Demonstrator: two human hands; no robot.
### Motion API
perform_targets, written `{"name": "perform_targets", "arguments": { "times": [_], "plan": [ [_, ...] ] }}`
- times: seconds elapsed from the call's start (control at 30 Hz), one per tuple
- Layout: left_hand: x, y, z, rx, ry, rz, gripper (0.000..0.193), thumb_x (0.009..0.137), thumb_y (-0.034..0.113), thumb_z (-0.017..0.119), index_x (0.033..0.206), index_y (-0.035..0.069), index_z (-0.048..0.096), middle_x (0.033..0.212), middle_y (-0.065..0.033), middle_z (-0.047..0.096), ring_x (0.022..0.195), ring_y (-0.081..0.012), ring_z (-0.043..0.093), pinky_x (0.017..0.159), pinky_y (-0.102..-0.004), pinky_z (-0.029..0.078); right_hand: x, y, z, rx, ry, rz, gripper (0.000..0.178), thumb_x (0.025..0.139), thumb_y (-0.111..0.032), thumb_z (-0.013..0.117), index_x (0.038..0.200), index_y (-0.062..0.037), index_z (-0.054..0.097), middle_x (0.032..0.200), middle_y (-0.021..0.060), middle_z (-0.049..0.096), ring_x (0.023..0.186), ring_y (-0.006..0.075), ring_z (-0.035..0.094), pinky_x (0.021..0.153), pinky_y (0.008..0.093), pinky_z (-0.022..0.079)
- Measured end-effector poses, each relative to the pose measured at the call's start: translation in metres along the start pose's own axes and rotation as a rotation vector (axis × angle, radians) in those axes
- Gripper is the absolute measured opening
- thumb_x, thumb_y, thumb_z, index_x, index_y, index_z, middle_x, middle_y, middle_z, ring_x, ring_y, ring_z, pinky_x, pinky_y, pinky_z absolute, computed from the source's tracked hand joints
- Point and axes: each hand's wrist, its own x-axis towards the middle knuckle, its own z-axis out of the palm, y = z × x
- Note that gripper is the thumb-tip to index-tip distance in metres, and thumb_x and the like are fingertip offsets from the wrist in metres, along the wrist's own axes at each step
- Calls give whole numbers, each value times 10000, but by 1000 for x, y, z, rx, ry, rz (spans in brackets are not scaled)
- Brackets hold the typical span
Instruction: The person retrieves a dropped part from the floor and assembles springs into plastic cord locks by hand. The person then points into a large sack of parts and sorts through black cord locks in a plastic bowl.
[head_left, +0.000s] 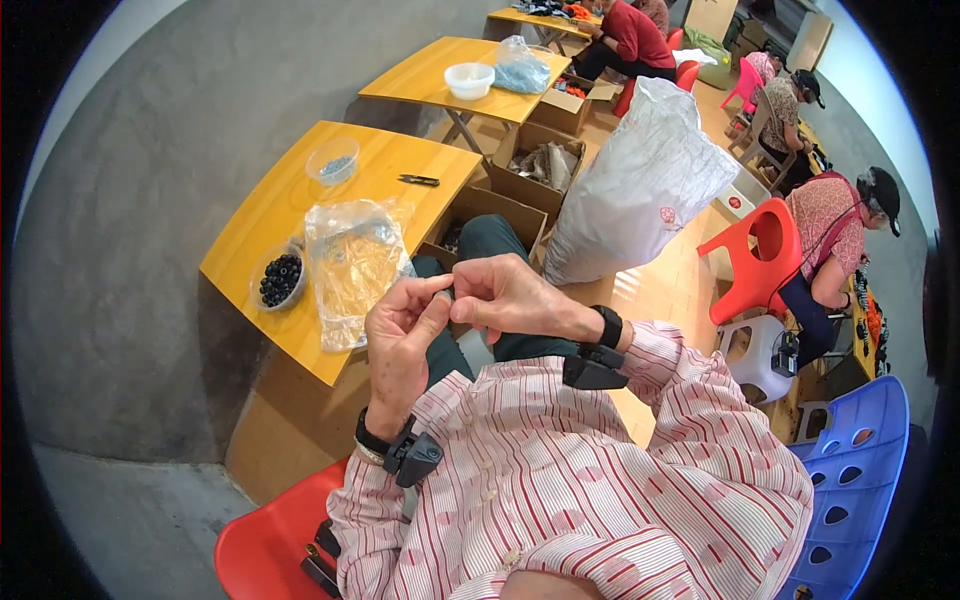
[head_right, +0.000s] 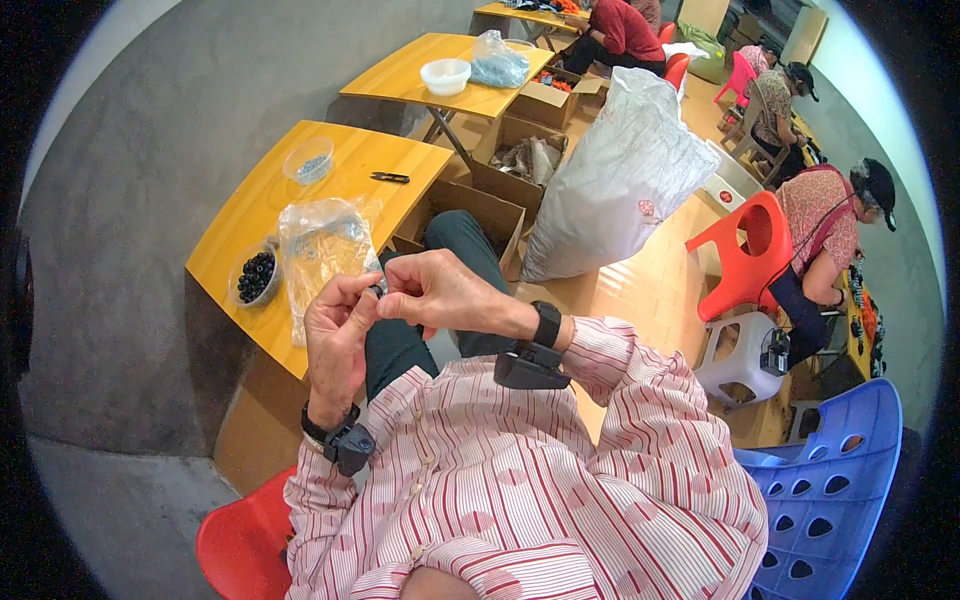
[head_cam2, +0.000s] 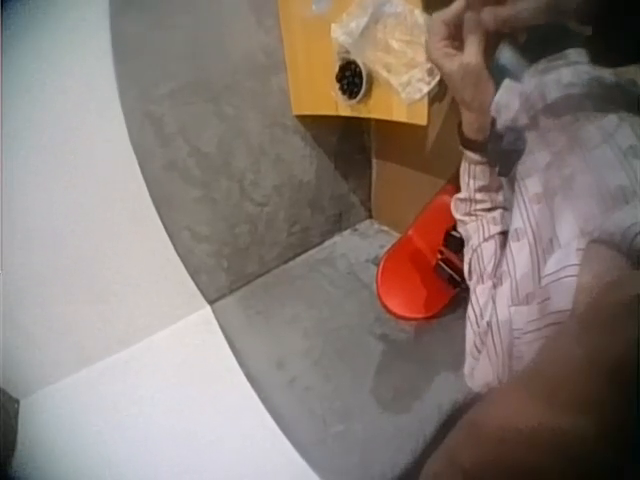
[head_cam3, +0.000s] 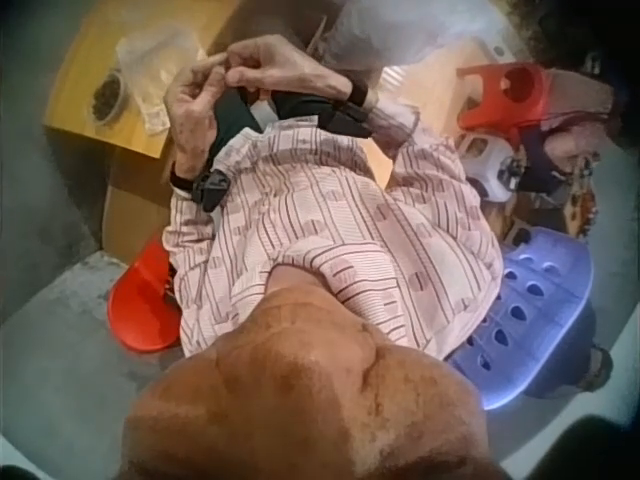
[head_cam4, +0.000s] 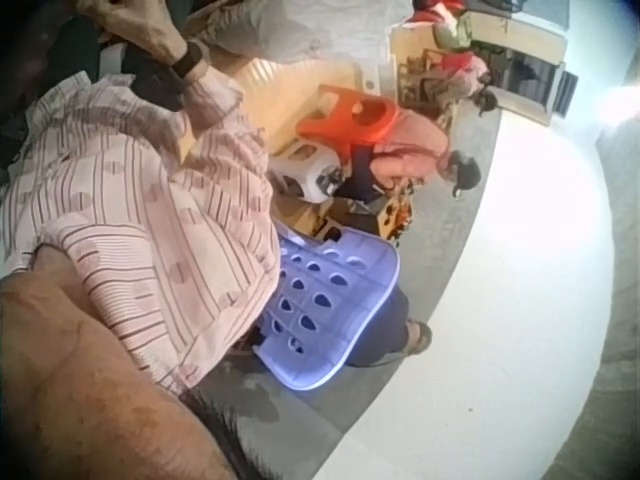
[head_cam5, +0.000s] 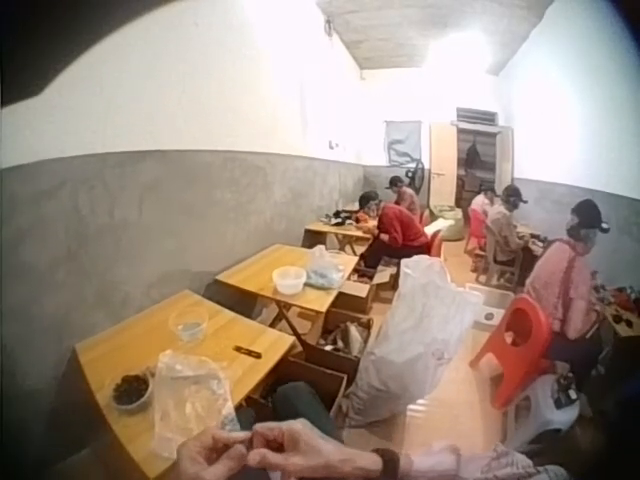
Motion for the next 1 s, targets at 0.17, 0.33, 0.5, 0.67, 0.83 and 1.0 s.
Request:
{"name": "perform_targets", "arguments": {
  "times": [0.17, 0.33, 0.5, 0.67, 0.83, 1.0],
  "plan": [
    [-9, -15, -7, -22, 116, -8, 168, 872, -11, 580, 1037, -3, 617, 825, 13, 569, 738, -35, 518, 682, -172, 446, 4, 12, 12, -311, 116, -131, 296, 841, -234, 666, 699, -10, 536, 542, 74, 509, 485, 113, 500, 426, 289, 399],
    [-10, -29, -8, -1, 214, -79, 171, 889, 0, 558, 1057, -4, 592, 823, 8, 557, 694, -40, 486, 652, -184, 430, 5, 28, 19, -451, 180, -214, 300, 817, -230, 674, 690, 2, 532, 546, 130, 507, 460, 198, 499, 444, 328, 386],
    [-9, -35, -6, -28, 265, -151, 175, 900, 6, 539, 1072, -4, 570, 830, -2, 559, 693, -41, 495, 657, -185, 441, 5, 41, 19, -519, 205, -258, 299, 823, -244, 652, 704, 9, 546, 554, 154, 536, 484, 285, 552, 453, 361, 412],
    [-10, -51, -23, -103, 300, -239, 198, 901, 28, 547, 1094, -12, 549, 826, -13, 559, 682, -47, 499, 653, -186, 445, 0, 69, 13, -788, 84, -333, 348, 778, -328, 693, 744, -19, 539, 628, 135, 504, 556, 271, 537, 496, 354, 415],
    [-14, -55, -40, -105, 352, -273, 207, 898, 51, 557, 1095, -12, 545, 824, -21, 559, 650, -48, 477, 623, -169, 417, -12, 113, 12, -1479, -128, -153, 459, 780, -486, 611, 887, -40, 612, 895, 97, 519, 924, 238, 481, 773, 432, 409],
    [-14, -56, -46, -108, 354, -296, 212, 889, 47, 568, 1092, -7, 547, 826, -19, 564, 655, -48, 486, 620, -166, 410, -26, 160, 11, -1432, -379, -118, 463, 828, -468, 523, 761, -36, 676, 854, 109, 624, 1006, 256, 479, 1033, 484, 235]
  ]
}}
